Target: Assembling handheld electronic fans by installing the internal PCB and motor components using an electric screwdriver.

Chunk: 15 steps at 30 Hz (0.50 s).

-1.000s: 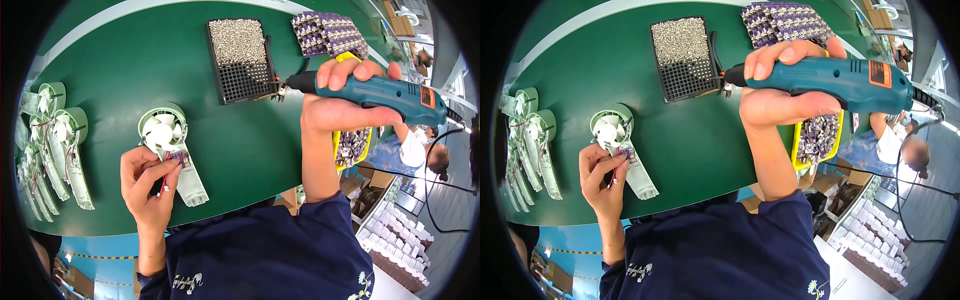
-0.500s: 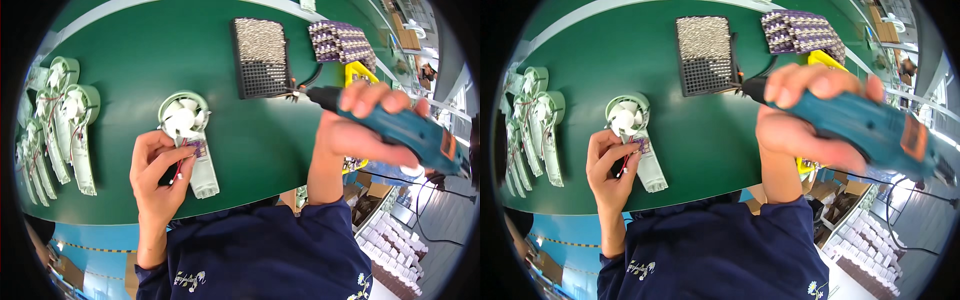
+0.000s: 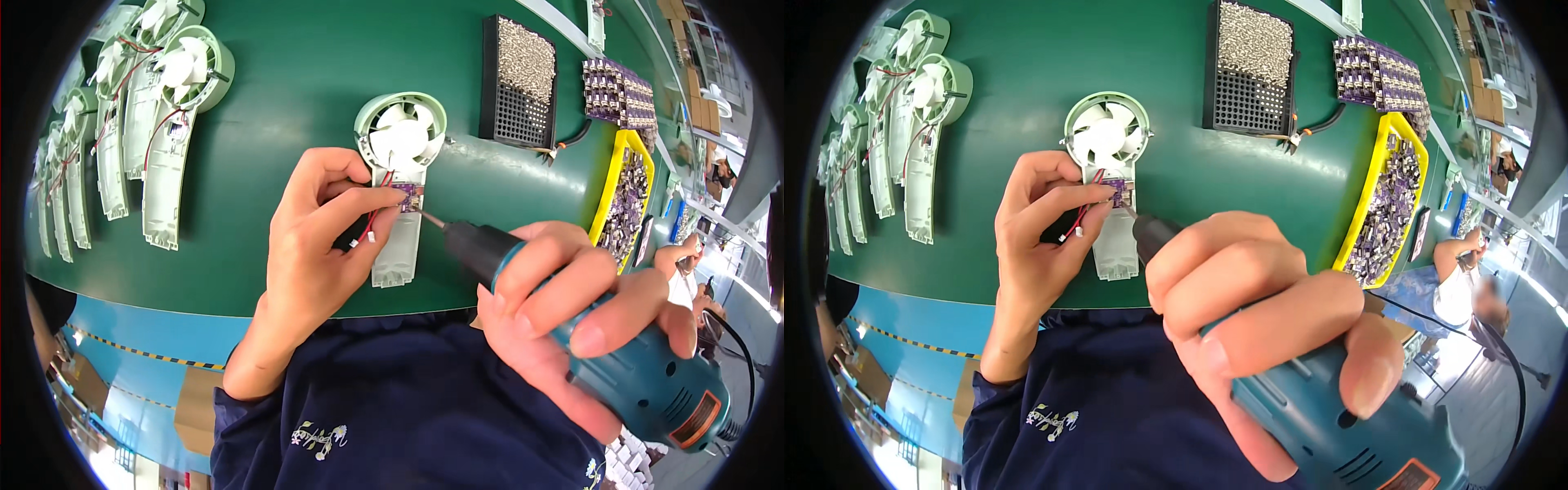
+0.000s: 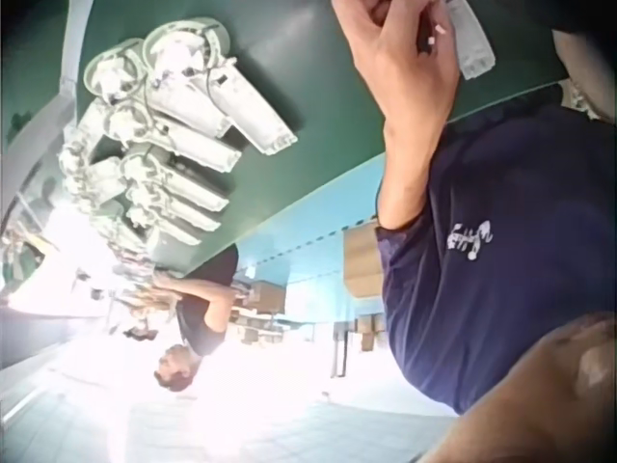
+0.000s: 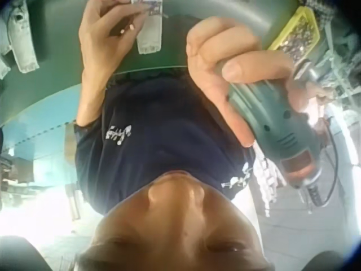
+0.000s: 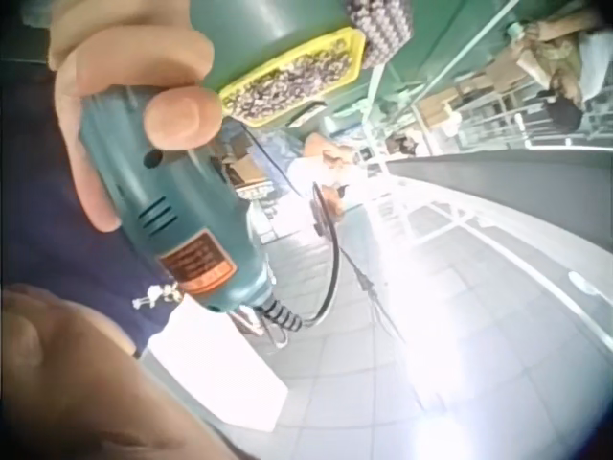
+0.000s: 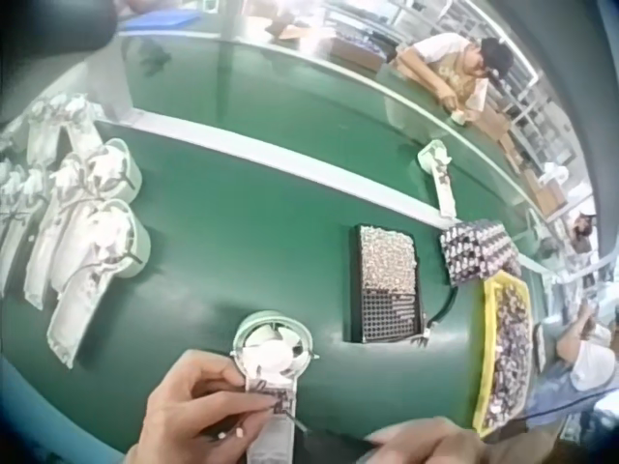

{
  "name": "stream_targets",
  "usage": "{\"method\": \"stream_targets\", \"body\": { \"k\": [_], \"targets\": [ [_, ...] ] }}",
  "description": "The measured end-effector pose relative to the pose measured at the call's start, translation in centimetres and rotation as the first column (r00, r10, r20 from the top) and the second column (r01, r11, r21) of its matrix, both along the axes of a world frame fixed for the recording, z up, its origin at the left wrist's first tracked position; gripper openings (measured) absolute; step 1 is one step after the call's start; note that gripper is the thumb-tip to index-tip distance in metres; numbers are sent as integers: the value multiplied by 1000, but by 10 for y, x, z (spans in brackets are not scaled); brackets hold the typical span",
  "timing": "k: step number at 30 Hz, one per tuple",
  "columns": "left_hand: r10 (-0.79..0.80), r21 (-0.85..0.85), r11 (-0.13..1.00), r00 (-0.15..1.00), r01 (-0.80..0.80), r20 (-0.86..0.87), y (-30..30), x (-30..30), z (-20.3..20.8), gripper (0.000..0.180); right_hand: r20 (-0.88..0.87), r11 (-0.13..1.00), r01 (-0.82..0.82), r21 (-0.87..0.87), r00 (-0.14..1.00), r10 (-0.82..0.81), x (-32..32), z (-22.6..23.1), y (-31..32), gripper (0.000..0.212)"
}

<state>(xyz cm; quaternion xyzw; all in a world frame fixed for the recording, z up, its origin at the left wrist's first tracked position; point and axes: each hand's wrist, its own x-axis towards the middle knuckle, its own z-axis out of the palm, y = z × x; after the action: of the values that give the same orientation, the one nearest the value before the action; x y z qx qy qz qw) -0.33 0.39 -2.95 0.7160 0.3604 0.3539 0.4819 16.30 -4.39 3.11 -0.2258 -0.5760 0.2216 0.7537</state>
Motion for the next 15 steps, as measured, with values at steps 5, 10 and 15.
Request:
{"method": "stream_targets", "body": {
  "k": [5, 10, 15],
  "targets": [
    [14, -15, 1000, 1000, -14, 25, -2, -1, 0, 20, 130, 975, -144, -172, 977, 168, 11, 8, 0, 90],
    [26, -21, 999, 999, -25, 42, -3, -1, -2, 19, 147, 982, -105, -159, 981, 129, 2, 7, 4, 87],
    [7, -13, 1000, 999, -7, 51, -2, 1, -3, 22, 280, 997, -50, -65, 958, 66, -16, -4, -7, 82]
  ]
}}
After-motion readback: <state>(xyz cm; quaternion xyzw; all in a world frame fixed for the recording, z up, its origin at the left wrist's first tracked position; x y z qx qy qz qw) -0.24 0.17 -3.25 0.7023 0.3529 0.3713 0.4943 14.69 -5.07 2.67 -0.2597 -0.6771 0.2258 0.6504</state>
